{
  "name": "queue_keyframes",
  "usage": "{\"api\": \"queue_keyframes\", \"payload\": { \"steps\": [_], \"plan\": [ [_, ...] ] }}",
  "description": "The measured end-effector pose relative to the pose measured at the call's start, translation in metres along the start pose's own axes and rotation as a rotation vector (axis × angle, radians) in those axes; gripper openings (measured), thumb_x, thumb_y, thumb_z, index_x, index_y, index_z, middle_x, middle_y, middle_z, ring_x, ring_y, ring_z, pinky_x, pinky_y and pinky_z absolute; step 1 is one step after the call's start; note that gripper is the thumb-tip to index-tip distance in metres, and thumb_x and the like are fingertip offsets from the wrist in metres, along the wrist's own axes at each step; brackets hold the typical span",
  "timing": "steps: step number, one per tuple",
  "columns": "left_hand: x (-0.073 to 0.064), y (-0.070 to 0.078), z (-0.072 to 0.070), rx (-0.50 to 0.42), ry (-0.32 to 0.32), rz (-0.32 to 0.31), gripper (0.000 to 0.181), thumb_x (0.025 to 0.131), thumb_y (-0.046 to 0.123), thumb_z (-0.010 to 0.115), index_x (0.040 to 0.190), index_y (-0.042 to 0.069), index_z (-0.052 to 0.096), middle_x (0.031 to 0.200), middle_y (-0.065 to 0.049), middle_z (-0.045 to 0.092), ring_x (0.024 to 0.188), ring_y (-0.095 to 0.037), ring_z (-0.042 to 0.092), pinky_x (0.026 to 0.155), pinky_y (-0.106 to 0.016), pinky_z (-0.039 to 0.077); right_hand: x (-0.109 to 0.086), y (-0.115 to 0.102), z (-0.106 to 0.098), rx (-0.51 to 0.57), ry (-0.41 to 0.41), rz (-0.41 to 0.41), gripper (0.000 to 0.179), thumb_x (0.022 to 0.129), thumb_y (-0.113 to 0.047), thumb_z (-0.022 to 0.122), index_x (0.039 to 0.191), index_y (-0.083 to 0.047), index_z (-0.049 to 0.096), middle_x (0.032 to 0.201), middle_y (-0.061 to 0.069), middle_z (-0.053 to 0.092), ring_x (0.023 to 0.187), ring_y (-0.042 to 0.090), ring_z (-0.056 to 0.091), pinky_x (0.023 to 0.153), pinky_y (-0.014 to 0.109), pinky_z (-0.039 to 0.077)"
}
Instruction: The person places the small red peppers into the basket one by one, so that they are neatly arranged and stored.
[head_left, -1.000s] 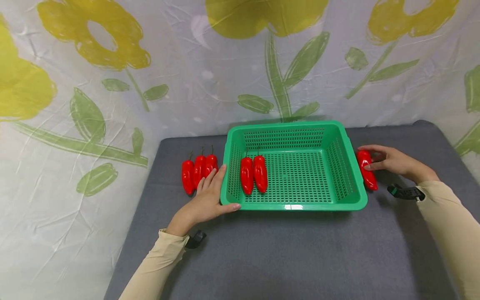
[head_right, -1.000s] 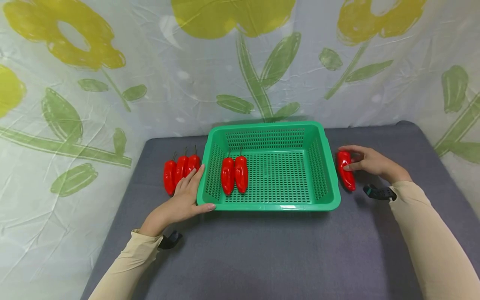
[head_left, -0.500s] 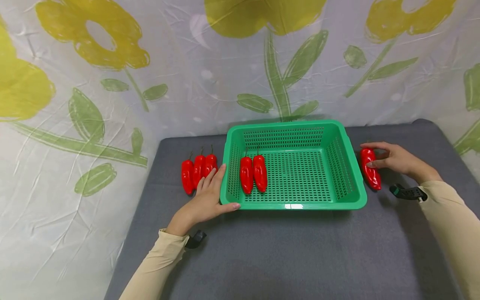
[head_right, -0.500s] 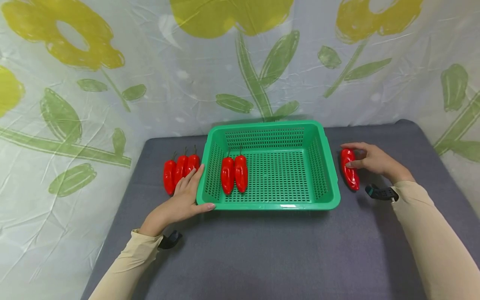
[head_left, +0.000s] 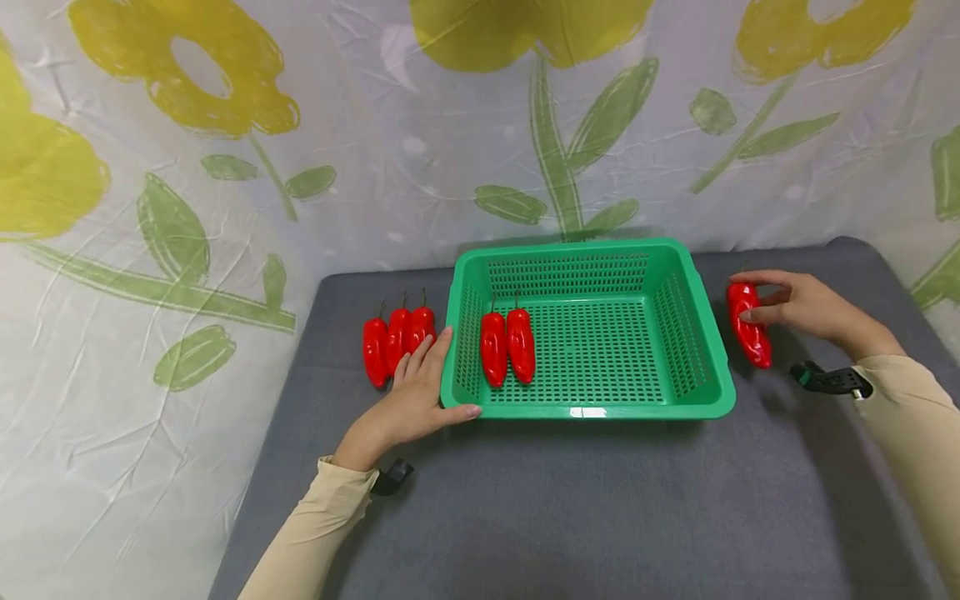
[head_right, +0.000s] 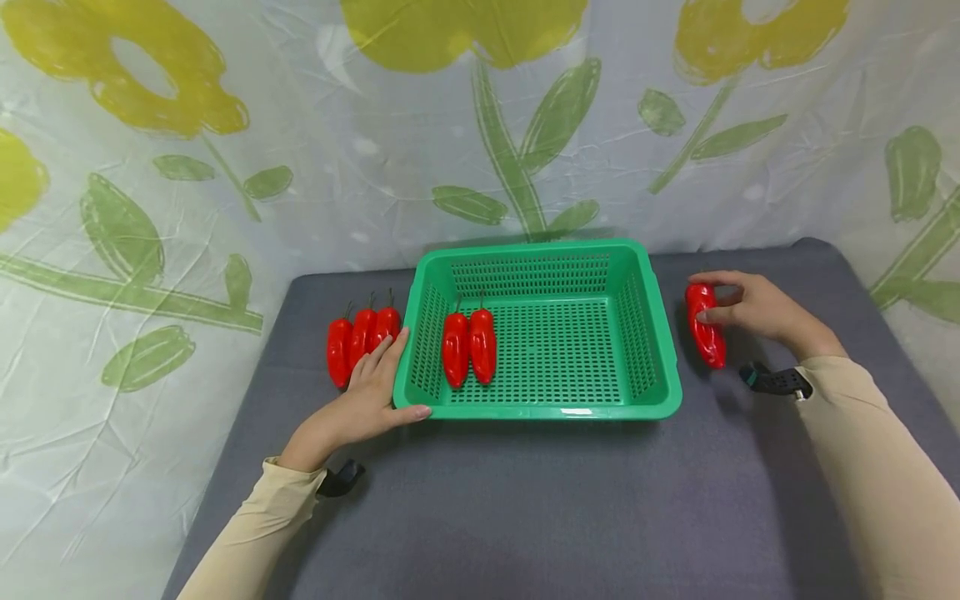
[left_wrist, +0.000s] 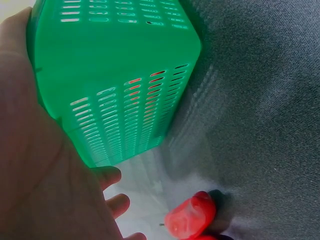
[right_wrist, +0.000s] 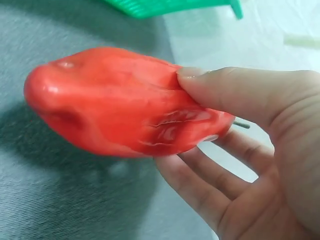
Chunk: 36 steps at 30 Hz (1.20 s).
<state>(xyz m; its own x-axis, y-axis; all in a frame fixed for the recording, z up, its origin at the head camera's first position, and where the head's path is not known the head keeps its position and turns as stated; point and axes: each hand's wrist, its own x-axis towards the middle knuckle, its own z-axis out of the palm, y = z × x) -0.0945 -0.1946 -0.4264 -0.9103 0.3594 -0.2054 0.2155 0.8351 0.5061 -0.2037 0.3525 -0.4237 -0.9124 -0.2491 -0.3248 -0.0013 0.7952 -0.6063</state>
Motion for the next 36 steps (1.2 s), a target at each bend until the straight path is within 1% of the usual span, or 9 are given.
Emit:
{"api": "queue_keyframes", "payload": {
  "steps": [6,10,14,17,22,25,28,32,36],
  "plan": [
    [-0.001,0.000,0.000,0.010,0.004,0.003,0.119,0.080,0.060,0.071,0.160,0.021,-0.008,0.167,-0.008,0.012,0.154,-0.036,0.004,0.121,-0.066,0.005,0.001,-0.016,-0.011,-0.009,0.013,-0.018,0.066,0.094,-0.036,0.066,0.151,-0.015,0.040,0.136,0.029,0.056,0.095,0.002,0.061,0.085,0.048,0.054],
    [-0.001,0.000,0.000,0.013,0.002,0.003,0.119,0.080,0.060,0.071,0.159,0.022,-0.009,0.167,-0.008,0.011,0.154,-0.036,0.003,0.121,-0.066,0.005,0.001,-0.031,-0.016,0.000,0.015,-0.021,0.066,0.094,-0.038,0.067,0.150,-0.016,0.040,0.138,0.027,0.054,0.085,-0.013,0.055,0.082,0.039,0.054],
    [0.001,-0.001,0.001,0.012,-0.001,-0.006,0.119,0.079,0.061,0.071,0.159,0.024,-0.010,0.166,-0.006,0.012,0.154,-0.033,0.003,0.121,-0.064,0.006,-0.001,-0.047,-0.022,-0.014,0.019,-0.037,0.065,0.094,-0.037,0.066,0.151,-0.016,0.041,0.141,0.025,0.052,0.082,-0.018,0.053,0.078,0.031,0.051],
    [0.001,-0.002,0.001,0.009,0.001,-0.005,0.119,0.079,0.061,0.071,0.159,0.024,-0.009,0.166,-0.006,0.012,0.153,-0.032,0.004,0.121,-0.064,0.006,-0.001,-0.058,-0.026,-0.023,0.027,-0.041,0.066,0.094,-0.040,0.065,0.151,-0.016,0.040,0.144,0.022,0.049,0.083,-0.018,0.051,0.079,0.031,0.049],
    [0.001,-0.002,0.001,0.003,0.002,-0.008,0.120,0.079,0.061,0.071,0.159,0.024,-0.009,0.166,-0.006,0.013,0.153,-0.033,0.004,0.121,-0.065,0.006,-0.001,-0.074,-0.028,0.002,0.041,-0.041,0.065,0.094,-0.041,0.064,0.151,-0.018,0.041,0.148,0.018,0.045,0.087,-0.015,0.050,0.077,0.029,0.050],
    [0.001,-0.003,0.001,0.001,-0.001,-0.011,0.119,0.079,0.061,0.071,0.159,0.025,-0.010,0.166,-0.005,0.012,0.154,-0.032,0.003,0.122,-0.064,0.006,0.001,-0.084,-0.026,0.020,0.052,-0.053,0.063,0.094,-0.039,0.065,0.149,-0.018,0.043,0.146,0.019,0.046,0.092,-0.008,0.055,0.074,0.026,0.051],
    [0.002,-0.004,0.002,0.004,-0.001,-0.015,0.119,0.079,0.061,0.071,0.159,0.026,-0.010,0.166,-0.004,0.012,0.154,-0.031,0.003,0.122,-0.063,0.006,0.003,-0.095,-0.021,0.026,0.057,-0.072,0.062,0.094,-0.036,0.067,0.149,-0.018,0.044,0.144,0.019,0.049,0.105,0.011,0.062,0.074,0.027,0.052],
    [0.002,-0.004,0.002,0.001,0.003,-0.012,0.119,0.079,0.061,0.071,0.159,0.025,-0.009,0.166,-0.005,0.012,0.154,-0.031,0.004,0.121,-0.064,0.007,0.006,-0.112,-0.012,0.023,0.042,-0.102,0.062,0.094,-0.033,0.067,0.149,-0.019,0.044,0.143,0.020,0.051,0.120,0.035,0.059,0.078,0.031,0.051],
    [0.001,-0.004,0.002,0.003,0.001,-0.008,0.119,0.079,0.061,0.070,0.159,0.024,-0.009,0.166,-0.005,0.012,0.154,-0.032,0.004,0.121,-0.065,0.006,0.012,-0.125,-0.001,0.049,0.016,-0.135,0.061,0.093,-0.030,0.068,0.148,-0.016,0.045,0.144,0.019,0.050,0.115,0.033,0.062,0.078,0.033,0.053]
  ]
}}
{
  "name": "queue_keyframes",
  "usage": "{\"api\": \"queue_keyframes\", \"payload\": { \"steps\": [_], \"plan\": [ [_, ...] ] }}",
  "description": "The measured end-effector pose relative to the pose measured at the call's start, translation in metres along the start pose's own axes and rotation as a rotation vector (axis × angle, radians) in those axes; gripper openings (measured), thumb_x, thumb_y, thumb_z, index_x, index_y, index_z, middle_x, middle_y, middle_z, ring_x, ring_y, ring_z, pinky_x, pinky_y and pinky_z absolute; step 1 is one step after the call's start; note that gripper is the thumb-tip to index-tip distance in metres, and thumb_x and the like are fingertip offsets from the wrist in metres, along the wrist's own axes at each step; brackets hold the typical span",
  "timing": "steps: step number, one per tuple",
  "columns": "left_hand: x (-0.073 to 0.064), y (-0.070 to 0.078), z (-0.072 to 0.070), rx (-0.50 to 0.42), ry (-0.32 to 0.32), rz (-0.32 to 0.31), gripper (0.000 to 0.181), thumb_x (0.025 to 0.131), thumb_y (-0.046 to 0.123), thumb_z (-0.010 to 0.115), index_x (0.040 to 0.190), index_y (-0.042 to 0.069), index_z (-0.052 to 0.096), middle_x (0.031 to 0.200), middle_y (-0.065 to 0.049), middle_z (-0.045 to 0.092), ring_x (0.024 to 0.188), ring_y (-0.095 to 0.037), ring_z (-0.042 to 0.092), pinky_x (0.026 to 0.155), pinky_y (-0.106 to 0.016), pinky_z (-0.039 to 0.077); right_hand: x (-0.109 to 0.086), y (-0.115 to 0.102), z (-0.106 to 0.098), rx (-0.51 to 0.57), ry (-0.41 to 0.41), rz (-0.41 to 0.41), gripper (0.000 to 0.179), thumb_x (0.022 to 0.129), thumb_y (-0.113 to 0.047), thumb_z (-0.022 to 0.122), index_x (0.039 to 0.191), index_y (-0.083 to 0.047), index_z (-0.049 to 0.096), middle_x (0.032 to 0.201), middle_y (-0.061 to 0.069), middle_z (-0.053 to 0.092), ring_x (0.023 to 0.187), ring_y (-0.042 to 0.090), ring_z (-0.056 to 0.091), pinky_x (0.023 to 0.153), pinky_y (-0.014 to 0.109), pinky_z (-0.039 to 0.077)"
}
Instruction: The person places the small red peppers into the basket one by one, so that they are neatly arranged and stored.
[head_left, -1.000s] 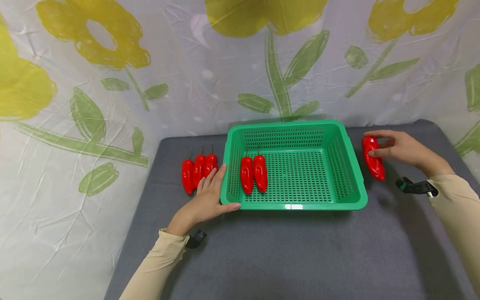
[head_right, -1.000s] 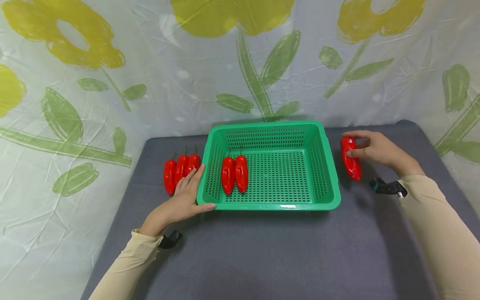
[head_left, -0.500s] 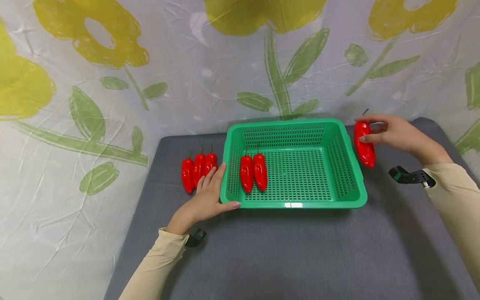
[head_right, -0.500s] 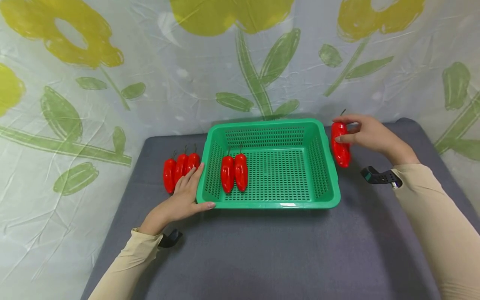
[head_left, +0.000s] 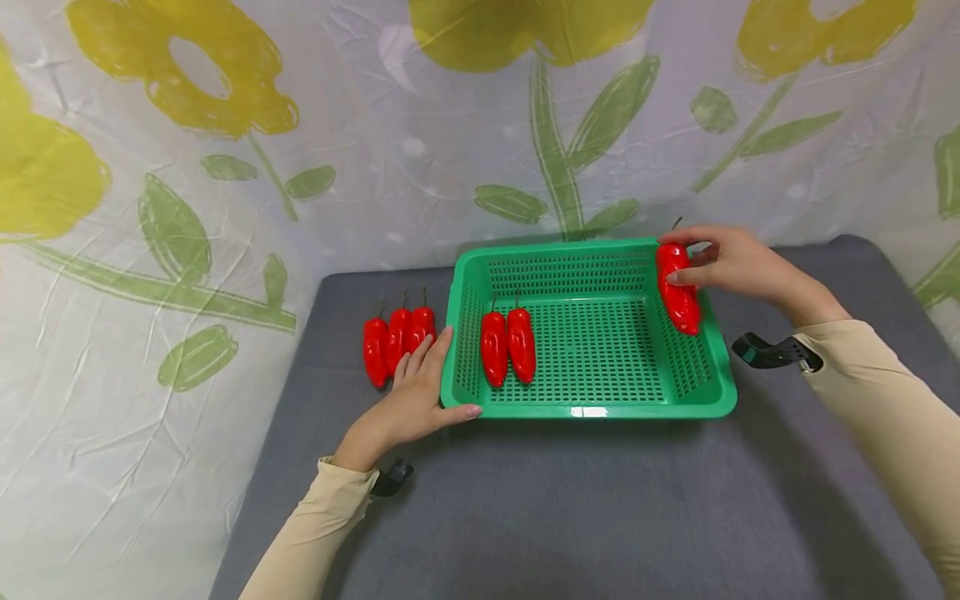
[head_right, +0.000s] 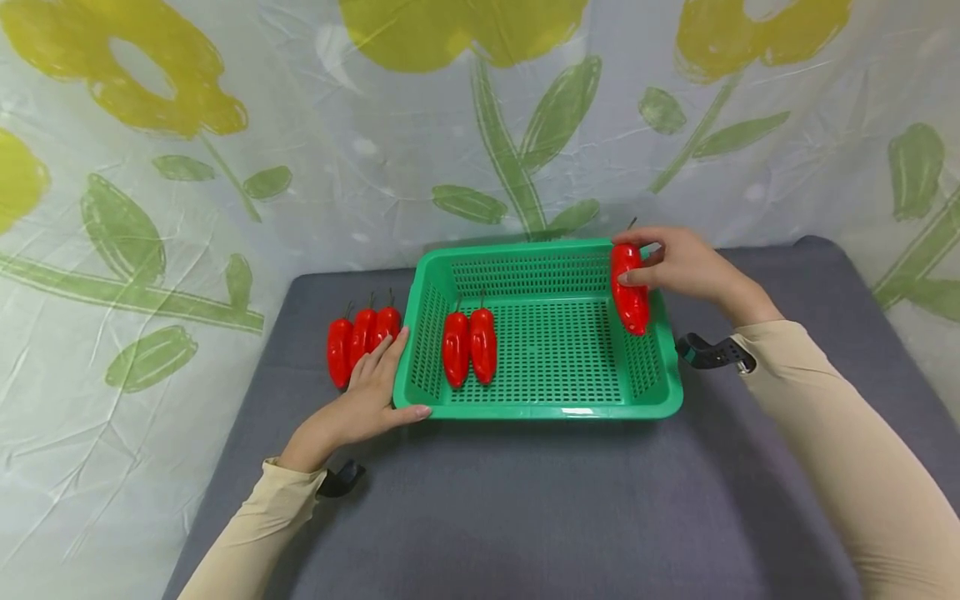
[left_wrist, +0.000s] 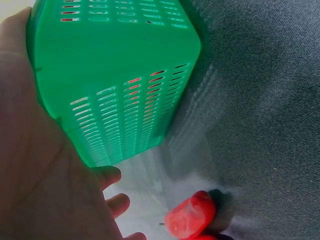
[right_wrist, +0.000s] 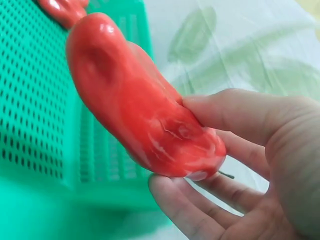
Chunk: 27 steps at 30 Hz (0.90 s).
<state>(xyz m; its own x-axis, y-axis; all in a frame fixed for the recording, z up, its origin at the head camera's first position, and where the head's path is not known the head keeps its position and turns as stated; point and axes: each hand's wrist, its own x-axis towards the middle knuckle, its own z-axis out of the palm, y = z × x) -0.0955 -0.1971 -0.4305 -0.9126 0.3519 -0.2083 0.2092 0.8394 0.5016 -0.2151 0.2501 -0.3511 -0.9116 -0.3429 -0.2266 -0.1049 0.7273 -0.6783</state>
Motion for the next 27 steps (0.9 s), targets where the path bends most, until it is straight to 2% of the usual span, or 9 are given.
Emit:
{"api": "queue_keyframes", "payload": {
  "steps": [6,15,22,27],
  "plan": [
    [0.001,0.000,0.000,-0.005,0.000,0.010,0.118,0.080,0.062,0.070,0.159,0.024,-0.010,0.166,-0.006,0.011,0.154,-0.032,0.003,0.121,-0.065,0.005,0.012,-0.016,0.021,0.058,-0.040,-0.058,0.058,0.091,-0.020,0.071,0.144,-0.009,0.049,0.139,0.021,0.051,0.095,0.023,0.068,0.071,0.035,0.057],
    [0.001,-0.002,0.001,-0.003,0.007,0.004,0.119,0.079,0.062,0.071,0.159,0.026,-0.010,0.166,-0.005,0.013,0.154,-0.031,0.004,0.122,-0.064,0.006,0.027,-0.031,0.049,0.114,-0.092,-0.095,0.056,0.091,-0.014,0.070,0.143,-0.009,0.050,0.136,0.020,0.055,0.088,0.021,0.069,0.072,0.033,0.056],
    [0.001,-0.002,0.000,-0.009,0.008,0.006,0.119,0.078,0.062,0.071,0.159,0.025,-0.009,0.165,-0.006,0.013,0.154,-0.031,0.004,0.121,-0.064,0.007,0.037,-0.034,0.068,0.102,-0.106,-0.108,0.056,0.091,-0.016,0.071,0.142,-0.008,0.051,0.139,0.020,0.053,0.091,0.025,0.067,0.078,0.043,0.057],
    [0.001,-0.001,0.000,-0.007,0.006,0.012,0.118,0.079,0.062,0.070,0.159,0.025,-0.009,0.166,-0.005,0.012,0.154,-0.031,0.004,0.121,-0.064,0.006,0.045,-0.035,0.081,0.122,-0.138,-0.089,0.057,0.091,-0.018,0.071,0.143,-0.008,0.050,0.138,0.019,0.054,0.098,0.029,0.067,0.082,0.045,0.058]
  ]
}}
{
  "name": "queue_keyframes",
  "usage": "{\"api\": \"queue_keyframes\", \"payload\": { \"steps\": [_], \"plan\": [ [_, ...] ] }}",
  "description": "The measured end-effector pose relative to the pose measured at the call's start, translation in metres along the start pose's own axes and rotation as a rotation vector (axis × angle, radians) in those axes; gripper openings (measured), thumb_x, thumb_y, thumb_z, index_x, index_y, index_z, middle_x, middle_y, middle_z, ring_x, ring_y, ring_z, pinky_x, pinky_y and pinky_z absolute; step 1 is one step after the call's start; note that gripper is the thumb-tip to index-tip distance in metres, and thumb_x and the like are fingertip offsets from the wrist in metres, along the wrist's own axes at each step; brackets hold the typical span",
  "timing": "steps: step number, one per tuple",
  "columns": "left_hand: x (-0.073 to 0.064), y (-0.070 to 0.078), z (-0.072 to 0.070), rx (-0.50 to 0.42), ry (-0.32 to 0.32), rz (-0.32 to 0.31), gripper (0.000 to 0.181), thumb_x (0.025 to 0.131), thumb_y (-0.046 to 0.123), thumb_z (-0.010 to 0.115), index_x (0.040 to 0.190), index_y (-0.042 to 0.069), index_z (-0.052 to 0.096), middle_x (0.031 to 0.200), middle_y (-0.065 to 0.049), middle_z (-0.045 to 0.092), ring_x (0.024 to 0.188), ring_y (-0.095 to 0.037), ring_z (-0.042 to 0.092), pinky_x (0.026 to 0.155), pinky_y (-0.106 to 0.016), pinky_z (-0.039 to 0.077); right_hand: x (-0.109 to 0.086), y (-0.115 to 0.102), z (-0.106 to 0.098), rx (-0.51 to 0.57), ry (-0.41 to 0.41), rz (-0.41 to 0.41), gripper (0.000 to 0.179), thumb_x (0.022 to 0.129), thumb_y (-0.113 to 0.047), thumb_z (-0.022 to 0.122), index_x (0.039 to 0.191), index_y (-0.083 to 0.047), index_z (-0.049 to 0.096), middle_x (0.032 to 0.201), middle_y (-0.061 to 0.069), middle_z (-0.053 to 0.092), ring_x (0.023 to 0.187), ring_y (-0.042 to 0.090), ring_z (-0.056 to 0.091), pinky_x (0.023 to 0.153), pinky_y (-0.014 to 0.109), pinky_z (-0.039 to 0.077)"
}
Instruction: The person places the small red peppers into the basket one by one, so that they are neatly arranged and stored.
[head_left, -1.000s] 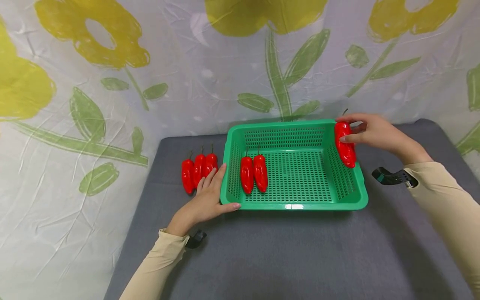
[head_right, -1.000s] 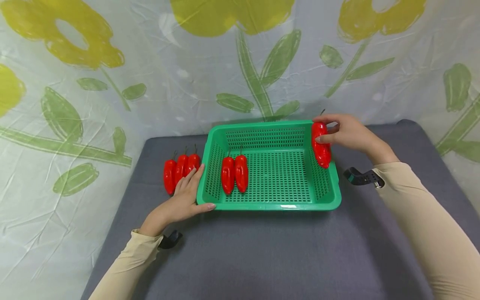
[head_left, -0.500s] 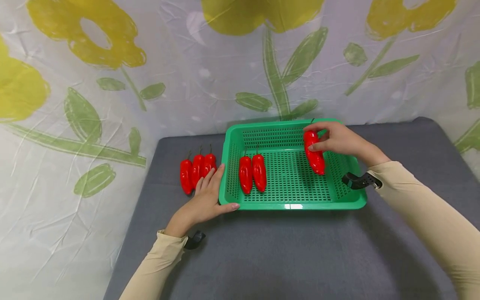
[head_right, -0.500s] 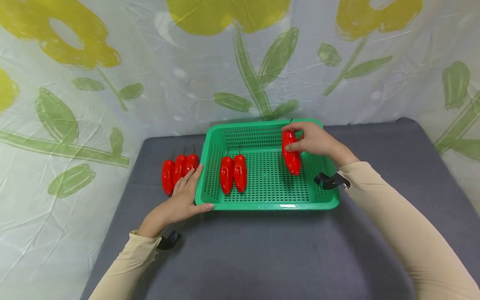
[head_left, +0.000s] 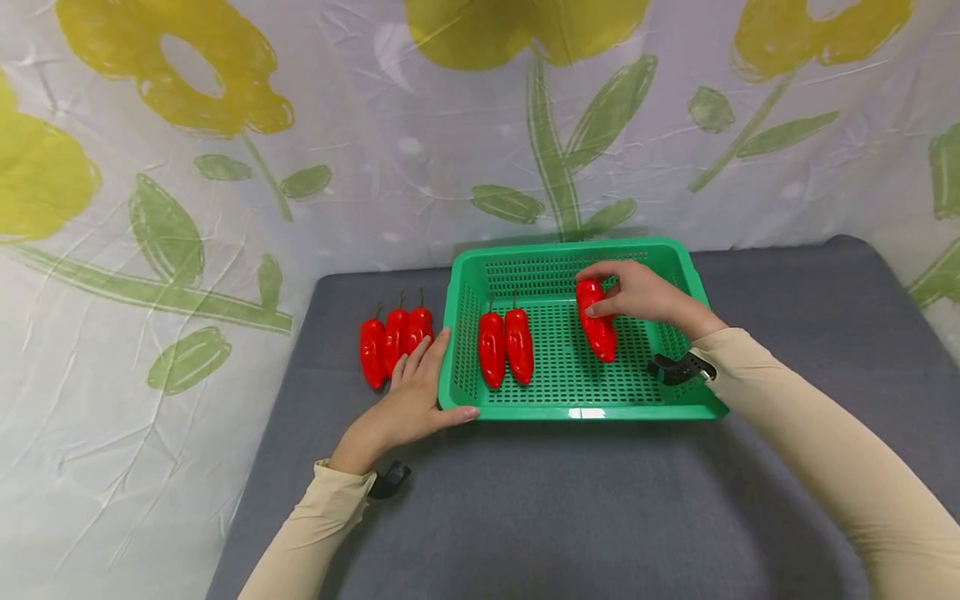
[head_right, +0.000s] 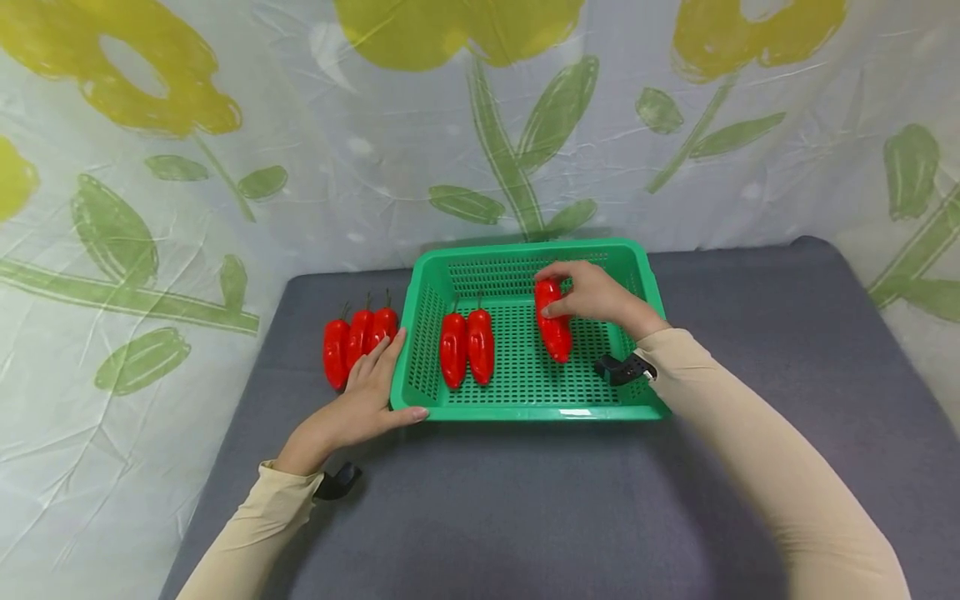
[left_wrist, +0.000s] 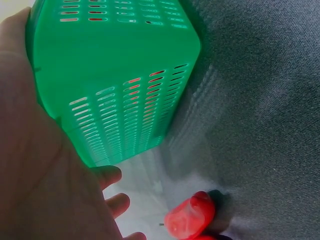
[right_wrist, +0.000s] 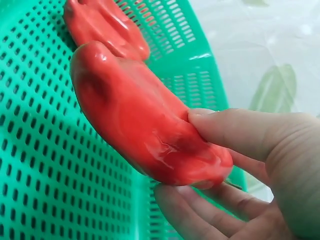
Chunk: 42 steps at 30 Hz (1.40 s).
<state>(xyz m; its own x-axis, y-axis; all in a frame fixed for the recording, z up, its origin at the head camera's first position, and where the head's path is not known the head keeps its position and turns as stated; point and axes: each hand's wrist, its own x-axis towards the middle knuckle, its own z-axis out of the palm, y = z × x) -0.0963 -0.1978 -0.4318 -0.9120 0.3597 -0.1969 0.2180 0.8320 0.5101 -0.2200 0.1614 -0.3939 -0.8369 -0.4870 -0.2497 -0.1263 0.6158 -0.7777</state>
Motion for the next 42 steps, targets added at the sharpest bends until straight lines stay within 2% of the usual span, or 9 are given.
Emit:
{"api": "queue_keyframes", "payload": {
  "steps": [3,7,13,16,20,26,31,42],
  "plan": [
    [0.001,0.002,0.000,0.003,0.000,0.008,0.118,0.080,0.062,0.070,0.160,0.024,-0.008,0.166,-0.006,0.012,0.154,-0.033,0.004,0.121,-0.065,0.006,0.006,0.004,0.007,0.002,-0.015,0.012,0.057,0.091,-0.018,0.070,0.144,-0.008,0.049,0.139,0.019,0.053,0.103,0.033,0.066,0.084,0.046,0.058],
    [0.004,0.005,0.000,0.005,-0.002,0.013,0.119,0.079,0.062,0.071,0.160,0.023,-0.008,0.165,-0.007,0.013,0.153,-0.034,0.005,0.120,-0.066,0.006,0.013,0.009,0.014,-0.025,-0.023,0.010,0.057,0.091,-0.016,0.070,0.143,-0.007,0.050,0.139,0.019,0.053,0.099,0.031,0.064,0.083,0.045,0.058],
    [0.005,0.006,0.001,-0.013,-0.002,0.013,0.120,0.078,0.061,0.072,0.160,0.023,-0.007,0.165,-0.008,0.014,0.153,-0.035,0.005,0.120,-0.067,0.007,0.021,0.012,0.023,-0.061,-0.029,-0.008,0.057,0.090,-0.015,0.071,0.142,-0.006,0.051,0.140,0.020,0.053,0.103,0.030,0.059,0.077,0.035,0.055],
    [0.006,0.006,0.002,-0.007,-0.005,0.008,0.120,0.078,0.062,0.071,0.159,0.024,-0.008,0.165,-0.006,0.014,0.154,-0.033,0.005,0.121,-0.065,0.007,0.025,0.012,0.027,-0.069,-0.028,0.014,0.057,0.090,-0.016,0.072,0.142,-0.007,0.052,0.142,0.019,0.052,0.107,0.032,0.059,0.077,0.033,0.054],
    [0.006,0.005,0.002,0.000,-0.007,0.004,0.120,0.078,0.063,0.071,0.159,0.025,-0.009,0.166,-0.004,0.013,0.154,-0.032,0.005,0.121,-0.064,0.007,0.028,0.012,0.033,-0.064,-0.030,0.033,0.057,0.089,-0.014,0.072,0.142,-0.007,0.051,0.143,0.019,0.052,0.110,0.035,0.061,0.079,0.034,0.056],
    [0.006,0.002,0.003,0.002,-0.004,0.005,0.120,0.078,0.063,0.070,0.159,0.024,-0.009,0.166,-0.005,0.013,0.153,-0.032,0.005,0.121,-0.065,0.007,0.032,0.012,0.044,-0.041,-0.025,0.048,0.058,0.089,-0.011,0.072,0.143,-0.007,0.051,0.142,0.019,0.052,0.105,0.033,0.062,0.079,0.037,0.057],
    [0.004,0.000,0.004,0.005,-0.004,-0.006,0.120,0.077,0.066,0.069,0.159,0.026,-0.009,0.165,-0.004,0.013,0.154,-0.032,0.005,0.121,-0.064,0.006,0.035,0.011,0.051,-0.029,-0.039,0.059,0.059,0.089,-0.011,0.072,0.143,-0.009,0.051,0.144,0.019,0.050,0.112,0.035,0.061,0.079,0.036,0.057],
    [0.001,0.001,0.001,0.001,0.013,0.012,0.119,0.078,0.064,0.070,0.160,0.022,-0.007,0.166,-0.007,0.012,0.154,-0.034,0.003,0.120,-0.066,0.005,0.039,0.004,0.057,-0.028,-0.035,0.059,0.059,0.088,-0.013,0.074,0.142,-0.009,0.053,0.143,0.019,0.053,0.111,0.034,0.064,0.079,0.036,0.058]
  ]
}}
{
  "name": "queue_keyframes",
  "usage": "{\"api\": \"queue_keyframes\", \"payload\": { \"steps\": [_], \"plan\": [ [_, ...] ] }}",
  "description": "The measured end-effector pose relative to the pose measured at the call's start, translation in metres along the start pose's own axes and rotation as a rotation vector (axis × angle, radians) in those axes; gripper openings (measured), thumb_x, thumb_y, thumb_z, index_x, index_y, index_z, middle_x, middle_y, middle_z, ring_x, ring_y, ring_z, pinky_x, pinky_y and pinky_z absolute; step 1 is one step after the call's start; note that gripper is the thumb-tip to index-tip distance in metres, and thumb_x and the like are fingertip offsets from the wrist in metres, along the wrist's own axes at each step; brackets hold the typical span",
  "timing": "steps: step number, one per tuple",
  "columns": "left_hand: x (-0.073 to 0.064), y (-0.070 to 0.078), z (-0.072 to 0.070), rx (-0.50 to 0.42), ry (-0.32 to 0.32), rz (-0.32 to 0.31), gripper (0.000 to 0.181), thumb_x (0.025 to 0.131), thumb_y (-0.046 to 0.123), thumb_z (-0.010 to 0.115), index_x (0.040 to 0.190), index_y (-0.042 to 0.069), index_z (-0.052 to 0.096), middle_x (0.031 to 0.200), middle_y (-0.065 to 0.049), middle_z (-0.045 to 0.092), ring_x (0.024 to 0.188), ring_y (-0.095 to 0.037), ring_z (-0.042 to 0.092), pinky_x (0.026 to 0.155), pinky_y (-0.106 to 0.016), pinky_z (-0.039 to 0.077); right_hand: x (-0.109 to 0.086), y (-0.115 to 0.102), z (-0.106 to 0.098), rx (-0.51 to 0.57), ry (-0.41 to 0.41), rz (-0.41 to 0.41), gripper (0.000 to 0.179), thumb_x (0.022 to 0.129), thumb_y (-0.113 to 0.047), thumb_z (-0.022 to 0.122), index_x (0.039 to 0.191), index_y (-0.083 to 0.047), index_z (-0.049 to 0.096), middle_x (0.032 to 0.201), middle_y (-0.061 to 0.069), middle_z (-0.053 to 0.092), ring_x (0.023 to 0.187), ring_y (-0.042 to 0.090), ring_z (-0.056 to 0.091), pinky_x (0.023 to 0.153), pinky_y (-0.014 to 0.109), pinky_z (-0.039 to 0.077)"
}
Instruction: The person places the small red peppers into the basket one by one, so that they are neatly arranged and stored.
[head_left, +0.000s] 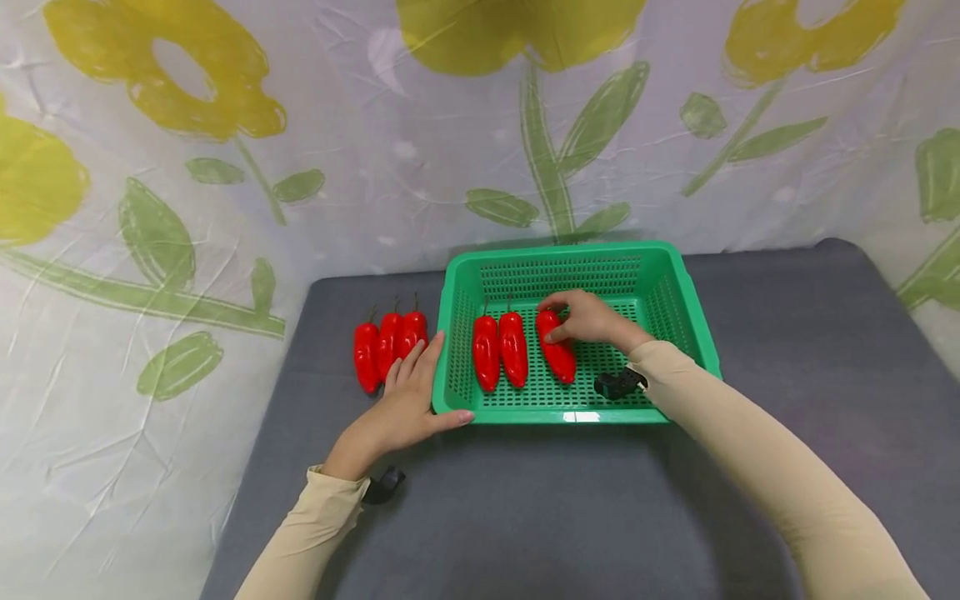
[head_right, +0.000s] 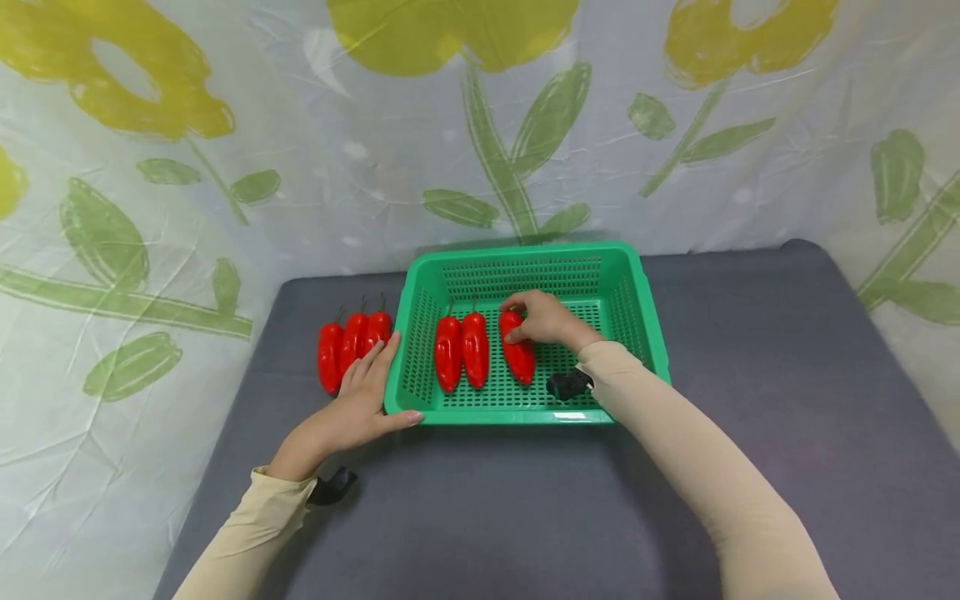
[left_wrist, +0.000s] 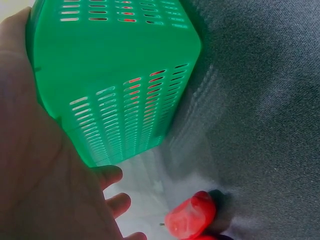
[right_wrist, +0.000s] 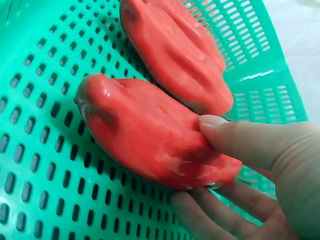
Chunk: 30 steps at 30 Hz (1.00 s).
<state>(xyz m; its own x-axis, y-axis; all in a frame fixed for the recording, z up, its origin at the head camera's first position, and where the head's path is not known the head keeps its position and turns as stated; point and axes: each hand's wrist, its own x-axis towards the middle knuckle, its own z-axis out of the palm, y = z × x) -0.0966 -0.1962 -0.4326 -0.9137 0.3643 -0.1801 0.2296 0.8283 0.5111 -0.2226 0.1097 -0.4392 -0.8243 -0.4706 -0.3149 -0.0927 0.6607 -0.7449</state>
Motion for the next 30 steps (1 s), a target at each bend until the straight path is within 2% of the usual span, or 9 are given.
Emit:
{"api": "queue_keyframes", "payload": {
  "steps": [8,19,25,30],
  "plan": [
    [0.000,0.001,-0.001,-0.007,0.000,0.014,0.120,0.078,0.063,0.070,0.160,0.020,-0.007,0.166,-0.008,0.012,0.154,-0.036,0.004,0.119,-0.067,0.005,0.004,-0.004,0.005,-0.018,0.023,0.001,0.056,0.089,-0.016,0.073,0.141,-0.011,0.054,0.143,0.019,0.053,0.114,0.034,0.062,0.080,0.035,0.057],
    [0.001,0.001,-0.002,0.001,-0.018,-0.014,0.120,0.078,0.065,0.069,0.159,0.024,-0.009,0.166,-0.005,0.012,0.154,-0.033,0.004,0.121,-0.064,0.005,0.009,-0.004,0.008,-0.012,0.023,-0.012,0.058,0.088,-0.018,0.075,0.141,-0.009,0.053,0.137,0.021,0.055,0.114,0.034,0.061,0.080,0.035,0.056],
    [-0.002,0.002,-0.001,-0.004,-0.008,0.003,0.120,0.078,0.063,0.070,0.160,0.021,-0.007,0.165,-0.009,0.013,0.153,-0.037,0.006,0.119,-0.067,0.006,0.010,-0.003,0.012,-0.024,0.012,-0.028,0.057,0.088,-0.019,0.075,0.141,-0.011,0.053,0.135,0.019,0.058,0.115,0.033,0.060,0.081,0.035,0.054],
    [-0.002,0.001,-0.002,0.002,-0.007,0.009,0.119,0.080,0.063,0.070,0.160,0.021,-0.008,0.166,-0.007,0.012,0.154,-0.036,0.004,0.120,-0.066,0.004,0.013,-0.003,0.013,-0.023,0.013,-0.033,0.058,0.088,-0.020,0.075,0.141,-0.012,0.053,0.135,0.019,0.058,0.115,0.033,0.060,0.082,0.036,0.054]
  ]
}}
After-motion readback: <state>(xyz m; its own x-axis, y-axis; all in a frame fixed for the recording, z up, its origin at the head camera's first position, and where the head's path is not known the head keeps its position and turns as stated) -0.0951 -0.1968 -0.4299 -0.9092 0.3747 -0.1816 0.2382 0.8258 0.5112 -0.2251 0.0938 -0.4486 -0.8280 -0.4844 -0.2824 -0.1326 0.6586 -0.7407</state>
